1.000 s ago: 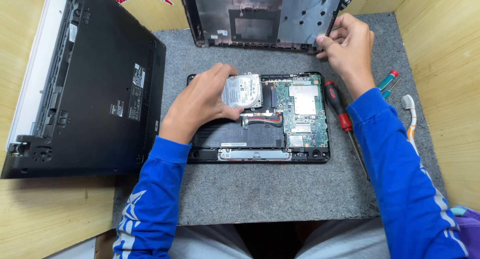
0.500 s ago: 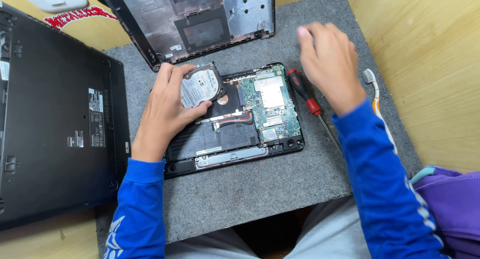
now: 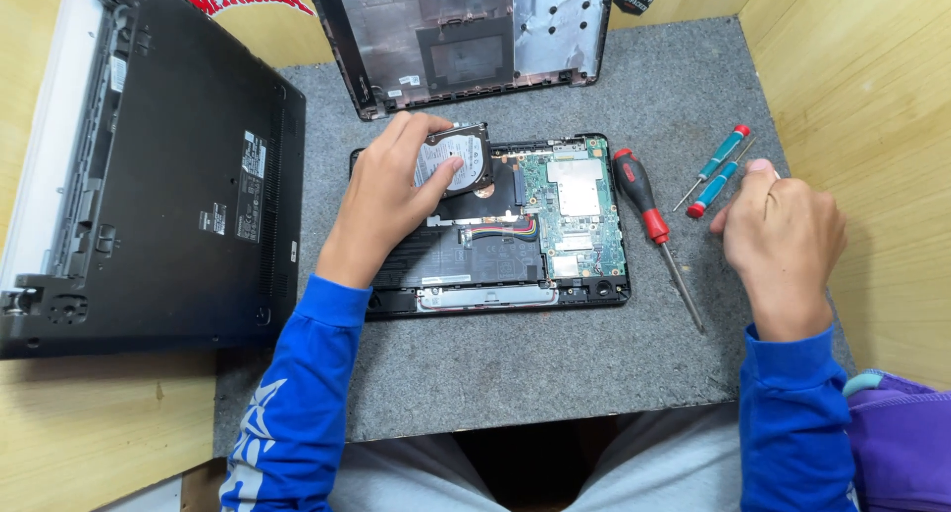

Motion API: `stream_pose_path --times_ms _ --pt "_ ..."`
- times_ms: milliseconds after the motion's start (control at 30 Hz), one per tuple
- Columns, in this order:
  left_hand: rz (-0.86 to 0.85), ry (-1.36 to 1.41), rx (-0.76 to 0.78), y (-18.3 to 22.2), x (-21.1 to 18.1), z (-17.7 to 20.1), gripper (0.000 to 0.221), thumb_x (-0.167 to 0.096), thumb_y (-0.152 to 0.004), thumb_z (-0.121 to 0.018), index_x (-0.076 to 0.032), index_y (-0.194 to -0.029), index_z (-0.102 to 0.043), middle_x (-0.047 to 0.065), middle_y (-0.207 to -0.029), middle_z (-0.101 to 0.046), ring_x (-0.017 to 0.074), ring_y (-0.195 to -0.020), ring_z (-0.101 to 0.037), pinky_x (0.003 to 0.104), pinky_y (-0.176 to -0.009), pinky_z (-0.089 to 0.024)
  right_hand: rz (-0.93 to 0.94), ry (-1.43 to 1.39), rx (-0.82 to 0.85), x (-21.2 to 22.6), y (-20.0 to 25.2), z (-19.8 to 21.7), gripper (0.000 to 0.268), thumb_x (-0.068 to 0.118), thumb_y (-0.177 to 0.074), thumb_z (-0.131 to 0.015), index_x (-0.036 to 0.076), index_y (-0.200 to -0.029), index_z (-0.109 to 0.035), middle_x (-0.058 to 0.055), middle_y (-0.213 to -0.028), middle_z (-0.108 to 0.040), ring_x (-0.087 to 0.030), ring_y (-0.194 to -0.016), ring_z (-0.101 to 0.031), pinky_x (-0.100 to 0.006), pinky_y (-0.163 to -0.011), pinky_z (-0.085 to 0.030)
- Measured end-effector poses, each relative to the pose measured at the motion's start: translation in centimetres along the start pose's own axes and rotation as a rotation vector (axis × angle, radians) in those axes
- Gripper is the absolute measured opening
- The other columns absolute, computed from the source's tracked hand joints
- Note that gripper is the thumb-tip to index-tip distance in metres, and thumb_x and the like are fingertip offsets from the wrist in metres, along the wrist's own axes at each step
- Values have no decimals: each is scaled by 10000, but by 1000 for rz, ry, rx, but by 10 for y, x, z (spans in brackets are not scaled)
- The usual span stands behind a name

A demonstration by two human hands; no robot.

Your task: Disassembling a laptop to clean and access internal components using a screwdriver and brush.

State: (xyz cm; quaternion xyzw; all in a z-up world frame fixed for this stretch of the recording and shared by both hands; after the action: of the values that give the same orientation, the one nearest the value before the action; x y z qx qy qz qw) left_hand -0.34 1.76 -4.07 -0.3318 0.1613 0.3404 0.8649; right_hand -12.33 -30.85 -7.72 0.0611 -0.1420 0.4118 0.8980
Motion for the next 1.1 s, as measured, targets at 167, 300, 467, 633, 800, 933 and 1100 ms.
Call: stream_pose_path --times_ms 167,300,467,633,800,933,1100 --pt "13 -24 30 3 5 -1 286 -180 -920 -603 -17 -1144 -534 114 -1023 -566 272 -903 -583 373 -756 -457 368 -61 -561 14 8 2 505 124 -882 -404 -168 -1232 -621 -330 -1146 -626 -514 -807 -598 -530 -639 -433" --pt "-12 -33 10 4 7 -3 274 -186 -919 -602 -28 -1133 -534 115 -1005 -555 295 -886 -576 393 -745 -441 363 -241 -501 13 21 7 322 226 -835 -346 77 -621 -534 -202 -1171 -714 -441 -839 -637 -470 -537 -356" --pt "-22 97 -81 3 13 -2 253 -125 -852 -670 -34 -1072 -586 106 -991 -632 262 -924 -601 354 -812 -447 290 33 -500 -2 49 14 296 176 -789 -573 41 -1048 -524 -200 -1040 -608 -443 -967 -528 -531 -743 -373" --pt "393 561 -261 6 34 -18 316 -162 -725 -779 -94 -1015 -671 10 -939 -688 72 -791 -597 205 -671 -480 93 298 -352 -57 65 -4 365 225 -908 -664 54 -1228 -621 -233 -1035 -649 -443 -892 -616 -551 -638 -448" --pt "694 1182 -373 11 34 -36 281 -85 -699 -766 19 -937 -659 138 -855 -692 223 -734 -697 325 -565 -616 177 246 -452 -46 59 11 129 128 -969 -672 39 -1062 -682 -226 -950 -640 -423 -797 -614 -520 -616 -438" --pt "736 1332 -296 14 37 -56 205 -149 -862 -612 -119 -899 -413 185 -822 -662 284 -633 -670 378 -480 -572 395 -222 -386 22 66 26 141 57 -1010 -499 -62 -1086 -493 -279 -855 -593 -512 -733 -530 -561 -625 -335" --pt "661 1447 -270 15 28 -58 237 -174 -944 -510 -105 -1132 -383 171 -1013 -620 263 -871 -684 421 -709 -622 897 -184 -304 102 64 -19 109 124 -815 -609 98 -921 -620 -62 -598 -570 -245 -540 -611 -323 -506 -452"
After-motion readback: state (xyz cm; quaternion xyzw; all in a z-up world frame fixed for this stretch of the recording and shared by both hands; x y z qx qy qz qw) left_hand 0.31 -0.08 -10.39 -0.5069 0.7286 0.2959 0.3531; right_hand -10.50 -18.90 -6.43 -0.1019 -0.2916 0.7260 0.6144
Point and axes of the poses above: each hand's wrist, its own y-axis away from the middle knuckle, its own z-axis out of the back of the hand, x = y × z, the point moved 5 cm from there along -y, towards the middle knuckle
